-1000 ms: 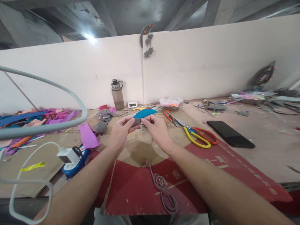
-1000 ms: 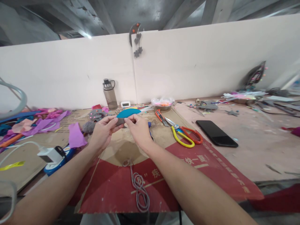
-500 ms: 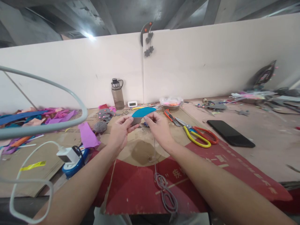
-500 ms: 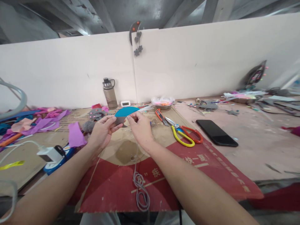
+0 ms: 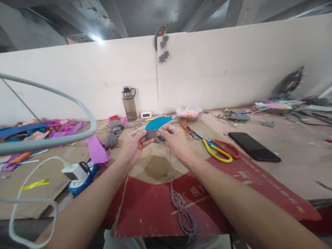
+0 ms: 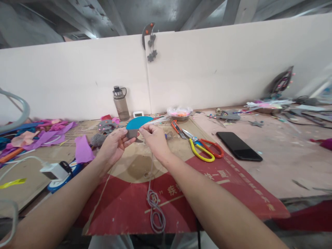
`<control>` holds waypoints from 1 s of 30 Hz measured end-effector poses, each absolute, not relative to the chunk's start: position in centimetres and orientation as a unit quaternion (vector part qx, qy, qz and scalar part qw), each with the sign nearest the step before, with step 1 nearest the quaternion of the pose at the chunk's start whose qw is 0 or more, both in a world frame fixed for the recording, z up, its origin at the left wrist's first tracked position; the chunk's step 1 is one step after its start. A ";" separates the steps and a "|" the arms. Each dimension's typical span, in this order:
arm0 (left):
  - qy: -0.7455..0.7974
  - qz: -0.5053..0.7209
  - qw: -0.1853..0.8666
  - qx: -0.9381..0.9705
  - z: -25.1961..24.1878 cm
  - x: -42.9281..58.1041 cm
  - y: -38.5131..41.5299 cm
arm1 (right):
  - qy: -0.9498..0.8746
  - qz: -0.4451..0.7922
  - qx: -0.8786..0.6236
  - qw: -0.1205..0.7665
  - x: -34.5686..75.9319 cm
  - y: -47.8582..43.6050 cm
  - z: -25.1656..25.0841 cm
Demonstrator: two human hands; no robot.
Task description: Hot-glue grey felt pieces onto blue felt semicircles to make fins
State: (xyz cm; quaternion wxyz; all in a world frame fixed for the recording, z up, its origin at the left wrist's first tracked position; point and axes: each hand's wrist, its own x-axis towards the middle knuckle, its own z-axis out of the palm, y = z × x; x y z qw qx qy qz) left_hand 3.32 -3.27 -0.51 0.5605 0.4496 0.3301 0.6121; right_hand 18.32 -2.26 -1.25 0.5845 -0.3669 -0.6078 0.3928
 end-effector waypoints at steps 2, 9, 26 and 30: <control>0.336 0.606 0.571 0.441 -0.5 3.3 -3.2 | -0.608 0.414 -0.353 0.578 18.3 -2.3 -1.2; 0.338 0.564 0.625 0.421 -0.2 3.0 -3.0 | -0.575 0.511 -0.296 0.566 18.3 -2.7 -1.0; 0.350 0.539 0.642 0.418 -1.3 3.2 -2.5 | -0.624 0.396 -0.342 0.580 17.9 -3.1 -0.9; 0.351 0.545 0.617 0.446 -1.7 3.3 -2.6 | -0.642 0.334 -0.373 0.580 17.5 -3.7 -1.1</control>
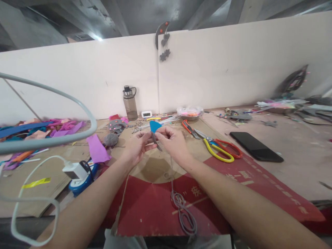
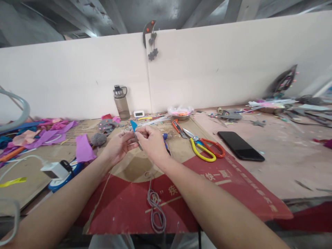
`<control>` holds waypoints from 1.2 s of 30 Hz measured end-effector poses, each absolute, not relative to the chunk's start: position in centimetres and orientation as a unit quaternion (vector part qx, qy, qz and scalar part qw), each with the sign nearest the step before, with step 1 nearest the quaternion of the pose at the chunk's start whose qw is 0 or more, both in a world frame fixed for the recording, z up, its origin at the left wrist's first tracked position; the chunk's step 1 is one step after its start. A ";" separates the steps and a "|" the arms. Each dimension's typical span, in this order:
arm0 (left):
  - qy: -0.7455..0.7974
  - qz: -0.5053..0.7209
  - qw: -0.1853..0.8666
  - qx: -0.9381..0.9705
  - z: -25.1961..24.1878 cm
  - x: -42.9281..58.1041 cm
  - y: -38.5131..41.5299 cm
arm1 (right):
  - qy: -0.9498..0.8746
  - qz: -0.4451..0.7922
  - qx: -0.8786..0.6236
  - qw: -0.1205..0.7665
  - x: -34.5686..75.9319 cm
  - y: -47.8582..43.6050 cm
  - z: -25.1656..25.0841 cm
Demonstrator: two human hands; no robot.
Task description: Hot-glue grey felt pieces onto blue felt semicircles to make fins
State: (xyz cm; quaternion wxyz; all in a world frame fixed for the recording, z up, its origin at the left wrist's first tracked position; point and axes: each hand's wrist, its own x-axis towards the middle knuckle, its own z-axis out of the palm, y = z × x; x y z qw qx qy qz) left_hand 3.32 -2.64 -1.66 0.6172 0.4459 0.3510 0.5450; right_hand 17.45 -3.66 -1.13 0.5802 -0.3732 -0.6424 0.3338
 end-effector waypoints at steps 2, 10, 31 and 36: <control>0.336 0.547 0.600 0.478 -1.8 3.5 -3.0 | -0.663 0.304 -0.381 0.568 17.3 -3.8 -1.3; 0.305 0.560 0.590 0.495 -1.1 4.6 -4.3 | -0.716 0.178 -0.407 0.538 17.9 -3.1 -2.0; 0.358 0.602 0.510 0.499 -1.9 4.1 -3.3 | -0.721 0.126 -0.413 0.542 19.0 -3.1 -1.3; 0.370 0.589 0.507 0.509 -1.7 4.0 -3.4 | -0.700 0.125 -0.439 0.550 19.3 -3.2 -1.1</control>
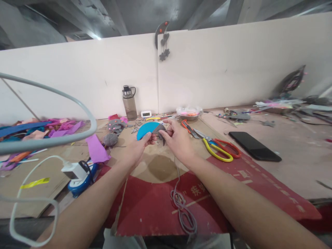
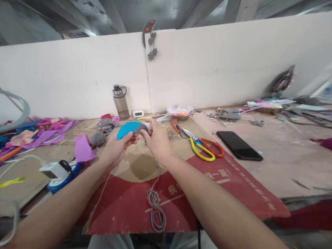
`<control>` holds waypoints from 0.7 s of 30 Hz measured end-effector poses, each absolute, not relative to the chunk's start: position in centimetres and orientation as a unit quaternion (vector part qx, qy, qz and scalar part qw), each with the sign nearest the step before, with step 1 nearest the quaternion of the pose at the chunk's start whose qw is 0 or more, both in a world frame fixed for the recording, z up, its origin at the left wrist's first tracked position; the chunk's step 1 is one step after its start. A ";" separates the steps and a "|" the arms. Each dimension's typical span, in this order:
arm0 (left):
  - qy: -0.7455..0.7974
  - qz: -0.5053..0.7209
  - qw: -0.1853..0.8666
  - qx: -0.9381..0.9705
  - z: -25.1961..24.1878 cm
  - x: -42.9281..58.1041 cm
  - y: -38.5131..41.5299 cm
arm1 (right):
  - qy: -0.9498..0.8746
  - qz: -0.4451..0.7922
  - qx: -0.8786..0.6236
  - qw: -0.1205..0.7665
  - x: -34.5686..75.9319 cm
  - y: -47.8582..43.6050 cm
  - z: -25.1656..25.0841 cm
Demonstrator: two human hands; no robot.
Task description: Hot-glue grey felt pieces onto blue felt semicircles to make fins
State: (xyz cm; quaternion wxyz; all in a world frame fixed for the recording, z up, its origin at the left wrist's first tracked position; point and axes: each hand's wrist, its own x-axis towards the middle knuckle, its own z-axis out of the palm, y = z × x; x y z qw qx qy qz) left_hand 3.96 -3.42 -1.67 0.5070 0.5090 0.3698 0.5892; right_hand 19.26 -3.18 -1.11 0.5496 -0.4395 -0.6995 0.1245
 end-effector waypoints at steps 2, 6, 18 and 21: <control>0.369 0.587 0.506 0.513 -1.6 3.9 -3.4 | -0.708 0.118 -0.443 0.537 19.3 -3.2 -1.0; 0.365 0.593 0.516 0.499 -1.3 3.8 -3.6 | -0.713 0.123 -0.454 0.520 19.4 -3.1 -0.8; 0.356 0.578 0.535 0.504 -1.4 3.0 -2.9 | -0.689 0.270 -0.414 0.530 19.3 -2.3 -1.3; 0.314 0.570 0.540 0.534 -1.1 2.8 -2.9 | -0.635 0.459 -0.352 0.511 19.6 -2.0 -1.2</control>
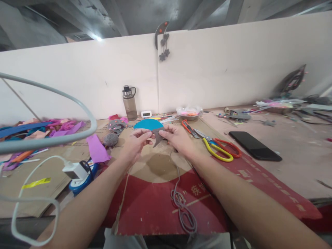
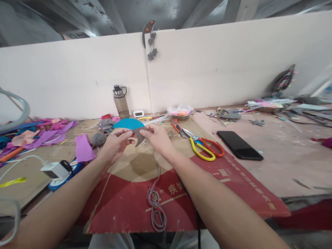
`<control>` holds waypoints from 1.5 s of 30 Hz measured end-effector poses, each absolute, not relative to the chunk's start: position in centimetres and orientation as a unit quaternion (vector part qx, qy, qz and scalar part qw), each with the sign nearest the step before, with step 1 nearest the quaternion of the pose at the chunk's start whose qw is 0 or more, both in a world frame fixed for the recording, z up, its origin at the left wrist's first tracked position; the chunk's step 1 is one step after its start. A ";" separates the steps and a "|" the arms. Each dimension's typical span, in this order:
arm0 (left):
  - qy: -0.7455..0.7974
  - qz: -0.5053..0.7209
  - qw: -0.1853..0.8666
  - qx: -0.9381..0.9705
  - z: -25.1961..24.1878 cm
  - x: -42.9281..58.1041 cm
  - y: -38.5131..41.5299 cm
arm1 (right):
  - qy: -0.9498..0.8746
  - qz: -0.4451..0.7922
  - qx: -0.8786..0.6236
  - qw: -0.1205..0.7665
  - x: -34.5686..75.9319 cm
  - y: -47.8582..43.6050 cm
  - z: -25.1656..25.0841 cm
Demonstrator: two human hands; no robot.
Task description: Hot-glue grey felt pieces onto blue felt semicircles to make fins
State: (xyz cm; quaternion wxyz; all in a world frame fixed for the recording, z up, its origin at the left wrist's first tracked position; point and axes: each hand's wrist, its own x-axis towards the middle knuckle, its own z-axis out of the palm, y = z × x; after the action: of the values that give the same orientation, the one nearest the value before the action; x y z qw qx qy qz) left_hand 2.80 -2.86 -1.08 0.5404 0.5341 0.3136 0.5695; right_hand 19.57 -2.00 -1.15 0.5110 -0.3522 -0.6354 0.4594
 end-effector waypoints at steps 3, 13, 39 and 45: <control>0.262 0.556 0.547 0.568 -0.7 2.6 -2.9 | -0.568 0.630 -0.278 0.451 20.0 -1.8 -0.9; 0.249 0.527 0.523 0.621 -1.6 2.4 -2.4 | -0.499 0.778 -0.180 0.335 19.2 -2.0 -2.0; 0.344 0.571 0.432 0.607 -1.1 1.9 -2.1 | -0.533 0.630 -0.257 0.504 19.0 -2.6 -0.9; 0.356 0.555 0.445 0.606 -1.2 2.0 -2.1 | -0.609 0.497 -0.325 0.526 19.0 -2.3 -1.5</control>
State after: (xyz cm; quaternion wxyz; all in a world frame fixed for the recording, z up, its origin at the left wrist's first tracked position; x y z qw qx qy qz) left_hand 1.99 -2.09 -1.17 0.4447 0.6061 0.3556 0.5553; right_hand 18.96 -2.25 -1.50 0.5263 -0.3251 -0.6089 0.4965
